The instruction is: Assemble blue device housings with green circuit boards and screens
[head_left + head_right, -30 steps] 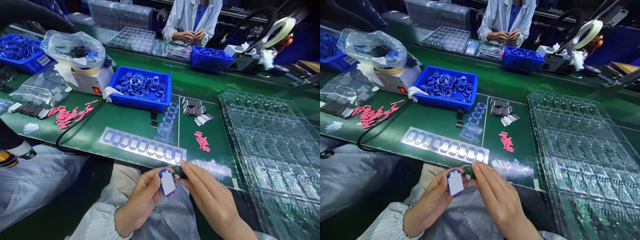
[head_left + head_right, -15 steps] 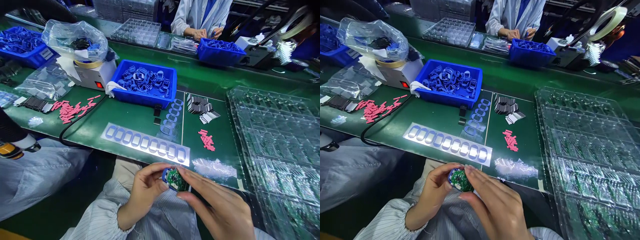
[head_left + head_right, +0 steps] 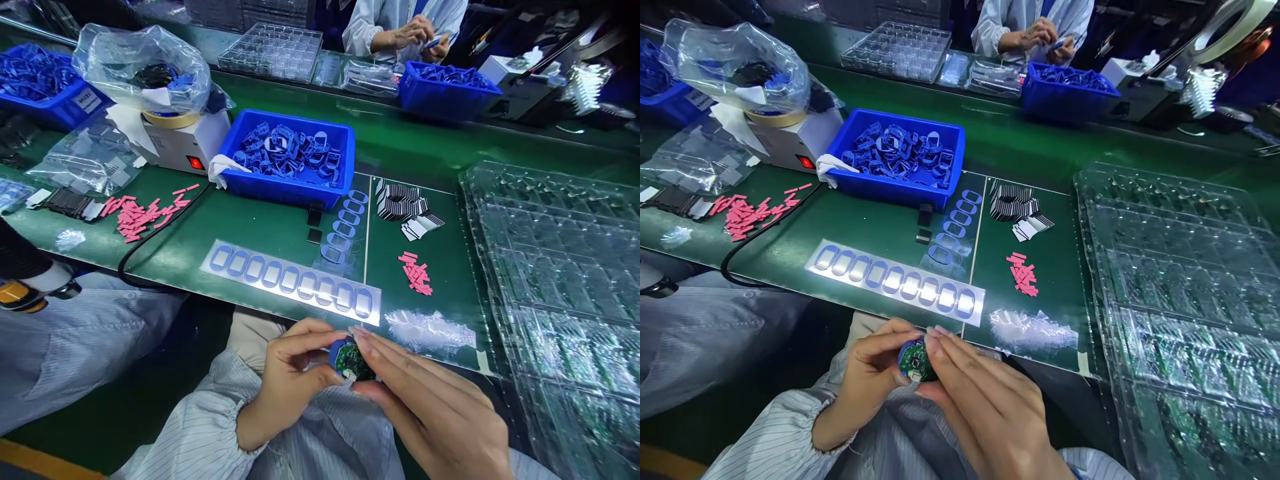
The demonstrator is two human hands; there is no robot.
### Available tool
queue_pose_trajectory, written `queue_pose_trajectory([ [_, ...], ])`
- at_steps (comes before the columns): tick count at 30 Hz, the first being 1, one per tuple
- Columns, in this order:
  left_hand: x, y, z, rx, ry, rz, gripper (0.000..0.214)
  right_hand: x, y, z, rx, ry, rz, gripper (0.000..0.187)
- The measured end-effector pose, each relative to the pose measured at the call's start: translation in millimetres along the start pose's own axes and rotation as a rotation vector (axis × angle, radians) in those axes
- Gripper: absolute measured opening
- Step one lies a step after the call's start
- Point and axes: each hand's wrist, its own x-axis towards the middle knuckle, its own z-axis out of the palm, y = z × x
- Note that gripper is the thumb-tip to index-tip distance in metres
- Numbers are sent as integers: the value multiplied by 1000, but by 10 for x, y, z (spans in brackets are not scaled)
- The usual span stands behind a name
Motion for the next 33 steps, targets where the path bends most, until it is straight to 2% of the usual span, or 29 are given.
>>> queue_pose_trajectory([
  [4, 13, 14, -8, -52, 44, -155, 31, -35, 23, 37, -79, 23, -18, 54],
  [6, 26, 32, -9, -36, 53, -187, 28, -77, 24, 71, -105, 41, -31, 57],
  [9, 43, 70, 2, 51, 82, -197, 23, -132, 6, 126, -23, 59, 1, 54],
  [13, 45, 121, 31, 188, 50, -136, 16, -136, -11, 169, 223, 179, 349, 24],
  [16, 36, 140, 43, 283, 27, -36, 14, -109, 20, 172, 403, 163, 524, 11],
  [21, 9, 149, 32, 360, -56, 63, 20, -117, 74, 161, 616, 58, 548, 10],
  [27, -6, 173, 27, 378, -154, 109, 27, -168, -9, 190, 560, 163, 538, 10],
  [31, 13, 181, 47, 319, -118, 36, 19, -131, -34, 216, 558, 237, 560, 9],
  [33, 22, 179, 51, 279, -82, -29, 15, -105, -7, 211, 617, 200, 601, 7],
])
